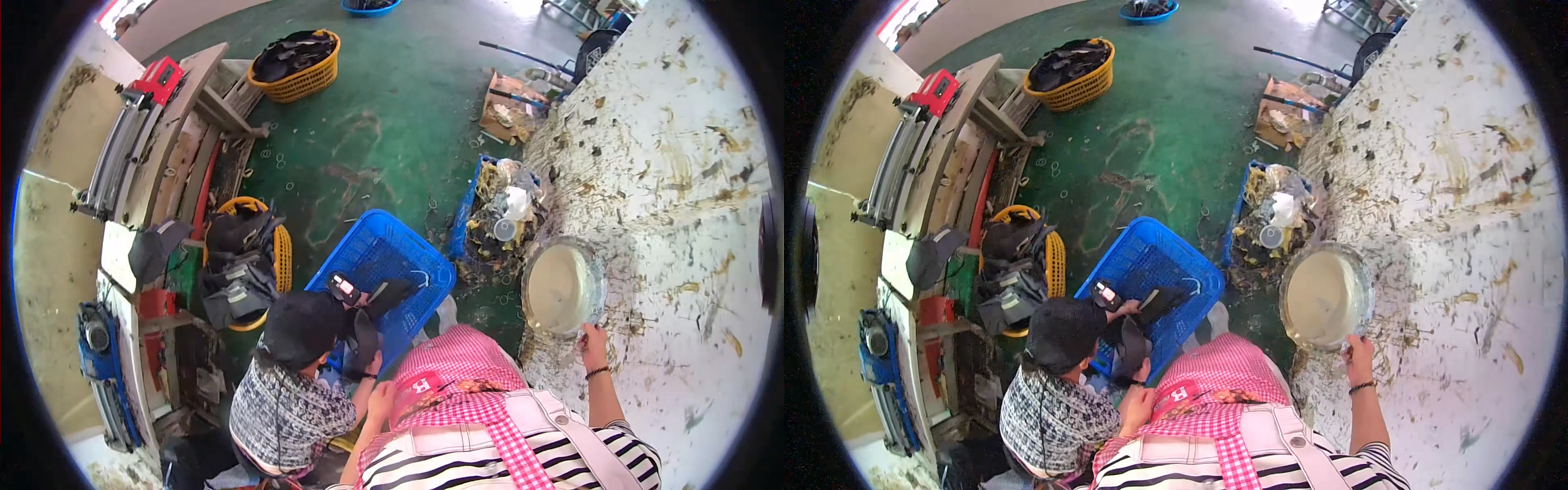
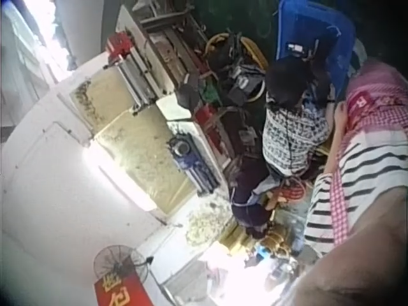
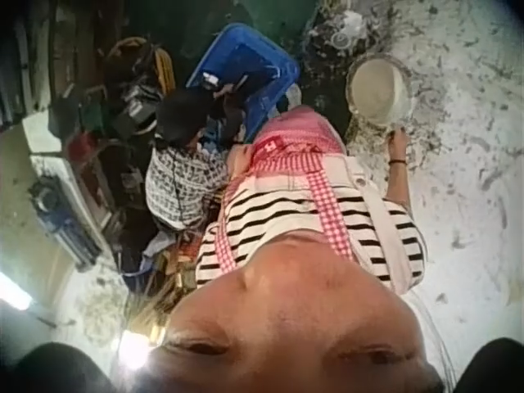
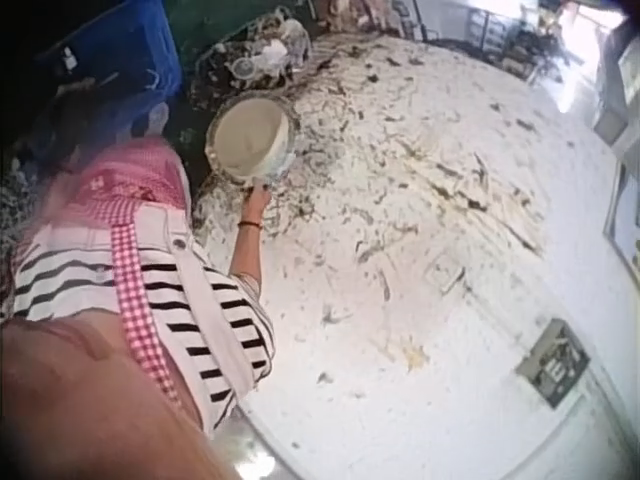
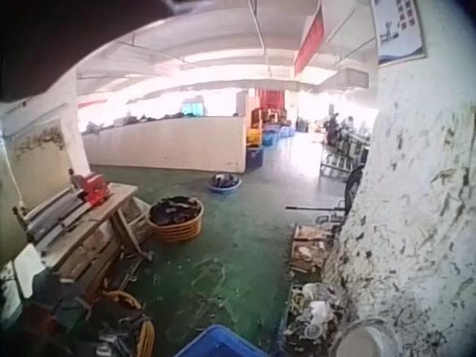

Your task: Applying glue to shoe upper material pieces using a roller-based glue spreading machine.

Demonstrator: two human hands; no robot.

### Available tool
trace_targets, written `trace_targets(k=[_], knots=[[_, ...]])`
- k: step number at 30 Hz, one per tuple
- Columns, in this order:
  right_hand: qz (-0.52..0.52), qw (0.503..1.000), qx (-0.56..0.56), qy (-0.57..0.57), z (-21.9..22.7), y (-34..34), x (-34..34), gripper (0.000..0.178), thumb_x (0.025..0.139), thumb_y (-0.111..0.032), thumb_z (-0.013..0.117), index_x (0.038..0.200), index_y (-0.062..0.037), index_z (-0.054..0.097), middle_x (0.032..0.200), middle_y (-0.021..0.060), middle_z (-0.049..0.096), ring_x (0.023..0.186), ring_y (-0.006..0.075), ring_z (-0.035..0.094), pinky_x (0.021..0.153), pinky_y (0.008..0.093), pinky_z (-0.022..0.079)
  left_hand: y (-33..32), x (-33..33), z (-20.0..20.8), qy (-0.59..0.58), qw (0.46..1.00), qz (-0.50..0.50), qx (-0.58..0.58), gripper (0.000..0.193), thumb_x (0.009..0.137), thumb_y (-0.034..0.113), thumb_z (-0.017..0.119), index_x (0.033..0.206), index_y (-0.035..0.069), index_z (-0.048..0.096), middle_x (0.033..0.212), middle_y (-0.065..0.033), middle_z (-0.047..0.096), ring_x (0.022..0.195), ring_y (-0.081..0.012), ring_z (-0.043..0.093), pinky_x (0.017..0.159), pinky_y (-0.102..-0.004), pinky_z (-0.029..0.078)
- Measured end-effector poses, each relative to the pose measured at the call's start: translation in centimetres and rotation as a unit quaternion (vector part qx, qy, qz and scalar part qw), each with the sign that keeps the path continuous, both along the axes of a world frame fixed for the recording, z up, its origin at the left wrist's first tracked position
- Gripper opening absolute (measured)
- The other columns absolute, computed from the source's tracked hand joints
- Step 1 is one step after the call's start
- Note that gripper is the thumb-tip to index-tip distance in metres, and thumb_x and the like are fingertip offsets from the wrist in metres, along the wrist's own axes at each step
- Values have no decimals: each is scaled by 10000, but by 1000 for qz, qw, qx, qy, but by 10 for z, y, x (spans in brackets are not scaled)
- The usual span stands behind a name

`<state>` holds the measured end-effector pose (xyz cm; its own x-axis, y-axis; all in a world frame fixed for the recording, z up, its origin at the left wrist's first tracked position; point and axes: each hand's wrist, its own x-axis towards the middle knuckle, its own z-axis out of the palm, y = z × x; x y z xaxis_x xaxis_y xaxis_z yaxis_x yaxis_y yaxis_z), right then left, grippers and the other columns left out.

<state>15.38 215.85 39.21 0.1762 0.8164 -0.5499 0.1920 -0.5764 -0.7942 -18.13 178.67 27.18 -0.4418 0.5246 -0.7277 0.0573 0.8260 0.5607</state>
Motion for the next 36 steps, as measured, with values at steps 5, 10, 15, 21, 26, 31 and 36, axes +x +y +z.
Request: trace_targets(k=[5,10,15,21,26,31,36], knots=[[19,998,-21,52,44,13,-69,134,750,-182,606,771,-83,517,590,8,459,463,95,410,391,221,330,60,-16,33,-72,977,83,184,271,851,245,536,1017,38,588,881,-144,633,835,-231,620,728,-304,468],[26,987,-52,150,39,59,-129,139,766,-194,633,768,-108,523,615,8,500,471,100,429,379,224,319,77,-40,34,-62,961,107,246,267,853,241,540,1050,64,573,897,-111,638,836,-217,620,739,-293,473],[84,982,-54,158,19,117,-215,129,765,-182,620,748,-94,527,624,13,474,520,117,450,394,236,326,99,-74,48,-53,942,216,251,278,827,208,597,1043,34,575,906,-111,644,810,-165,622,720,-276,481],[154,970,-92,163,-2,213,-347,125,752,-168,633,782,-136,516,605,-6,493,483,91,455,364,199,323,196,-144,67,-60,883,296,359,324,828,179,613,1085,-8,551,1001,-96,612,929,-133,565,820,-259,444],[360,925,-17,116,-32,312,-473,95,750,-147,616,794,-96,549,625,-8,493,484,86,444,364,194,312,307,-270,58,-24,878,336,340,296,829,175,618,1070,9,572,961,-54,618,879,-118,568,792,-248,453],[451,889,-77,20,-37,417,-660,144,707,-112,622,796,-20,557,622,9,508,459,88,457,364,218,304,442,-484,56,1,884,351,308,335,849,189,596,1118,-4,551,1004,-23,596,905,-101,544,795,-236,439],[557,830,19,-24,9,541,-755,171,658,-113,638,742,13,559,648,13,528,527,90,482,443,249,361,644,-662,123,37,961,128,241,651,777,449,619,1157,-64,491,1091,-167,582,1018,-209,553,872,-285,419]])
